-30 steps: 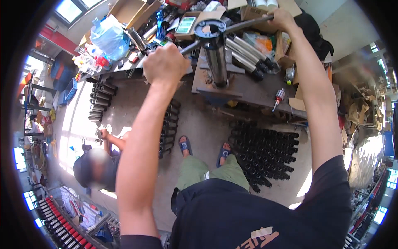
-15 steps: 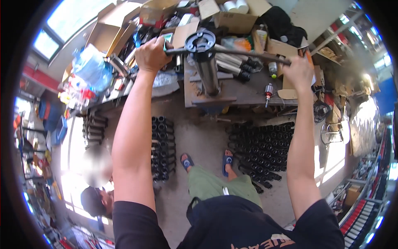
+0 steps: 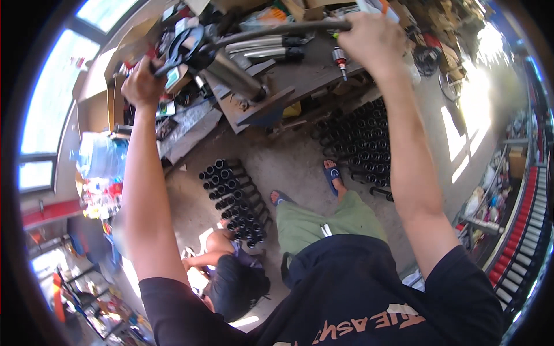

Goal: The person assembles metal cylinders by inserting a long metal rod through the center of each cylinder and then using a T-shaped handle to screw components together at the top of the cylinder on a workbench.

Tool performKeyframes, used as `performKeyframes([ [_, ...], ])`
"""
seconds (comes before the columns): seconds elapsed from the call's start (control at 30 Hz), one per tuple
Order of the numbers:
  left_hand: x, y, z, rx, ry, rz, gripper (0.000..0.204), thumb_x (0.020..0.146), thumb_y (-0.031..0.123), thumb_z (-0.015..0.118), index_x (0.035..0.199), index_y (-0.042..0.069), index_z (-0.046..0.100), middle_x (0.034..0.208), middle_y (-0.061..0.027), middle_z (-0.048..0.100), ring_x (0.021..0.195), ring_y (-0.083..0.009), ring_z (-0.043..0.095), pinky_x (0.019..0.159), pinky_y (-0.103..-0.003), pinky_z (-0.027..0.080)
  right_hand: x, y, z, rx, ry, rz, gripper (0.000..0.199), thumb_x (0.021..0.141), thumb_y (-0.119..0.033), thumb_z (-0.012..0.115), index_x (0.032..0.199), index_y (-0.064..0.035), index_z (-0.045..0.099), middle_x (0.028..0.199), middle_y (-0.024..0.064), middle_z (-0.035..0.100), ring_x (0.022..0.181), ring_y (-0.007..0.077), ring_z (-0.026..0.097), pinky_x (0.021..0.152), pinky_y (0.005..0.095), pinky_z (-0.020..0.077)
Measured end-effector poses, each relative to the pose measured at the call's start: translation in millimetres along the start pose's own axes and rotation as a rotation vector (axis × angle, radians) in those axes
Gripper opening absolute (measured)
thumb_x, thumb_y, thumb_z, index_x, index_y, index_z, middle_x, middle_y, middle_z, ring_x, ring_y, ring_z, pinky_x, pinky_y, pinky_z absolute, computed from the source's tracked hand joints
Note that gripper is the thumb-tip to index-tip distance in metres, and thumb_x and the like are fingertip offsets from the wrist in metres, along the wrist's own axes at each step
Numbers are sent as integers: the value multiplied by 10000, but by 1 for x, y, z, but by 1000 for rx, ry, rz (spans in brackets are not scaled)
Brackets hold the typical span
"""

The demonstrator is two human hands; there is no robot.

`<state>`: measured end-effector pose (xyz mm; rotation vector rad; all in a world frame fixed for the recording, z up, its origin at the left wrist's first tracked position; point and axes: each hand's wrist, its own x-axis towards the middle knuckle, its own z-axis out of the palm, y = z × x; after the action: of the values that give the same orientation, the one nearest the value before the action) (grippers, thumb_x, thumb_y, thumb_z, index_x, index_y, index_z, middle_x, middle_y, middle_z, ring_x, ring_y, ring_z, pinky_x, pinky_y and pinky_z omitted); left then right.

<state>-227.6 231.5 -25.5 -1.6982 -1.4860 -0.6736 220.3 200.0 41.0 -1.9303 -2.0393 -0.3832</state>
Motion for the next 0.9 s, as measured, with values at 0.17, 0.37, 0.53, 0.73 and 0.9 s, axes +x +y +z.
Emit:
performKeyframes([
  [0.17,-6,71,-25,-168,115,175,648,771,224,692,1337,4,465,1315,-215,515,1152,-416,508,999,-481,410,21,40,15,163,-28,2,170,688,-297,739,811,-186,777,777,94,727,760,249,714,811,382,496],
  [0.37,76,223,-22,399,-1282,518,643,635,409,891,1118,65,641,1117,-82,688,1020,-262,683,833,-457,542,88,44,36,337,96,-183,53,654,-215,696,665,-225,747,690,33,696,816,206,691,965,412,399],
  [0.53,108,205,23,501,-1873,351,704,492,511,943,985,37,776,1114,-127,724,1005,-309,697,900,-418,547,98,161,47,460,195,-70,188,665,-318,804,733,-156,739,750,81,650,794,259,667,706,412,523],
  [0.73,63,189,-87,158,-1390,64,888,589,639,841,1211,41,629,1109,-171,716,1036,-337,691,889,-431,528,-109,270,158,490,-151,332,350,836,-423,714,688,-106,683,659,124,646,666,363,644,588,463,506],
  [0.9,-85,186,-162,-1042,-990,-1276,571,995,569,490,1067,21,636,803,-83,671,703,-180,675,628,-334,564,-260,175,224,696,-654,784,483,866,-547,650,857,-74,741,782,184,705,798,349,701,709,449,522],
])
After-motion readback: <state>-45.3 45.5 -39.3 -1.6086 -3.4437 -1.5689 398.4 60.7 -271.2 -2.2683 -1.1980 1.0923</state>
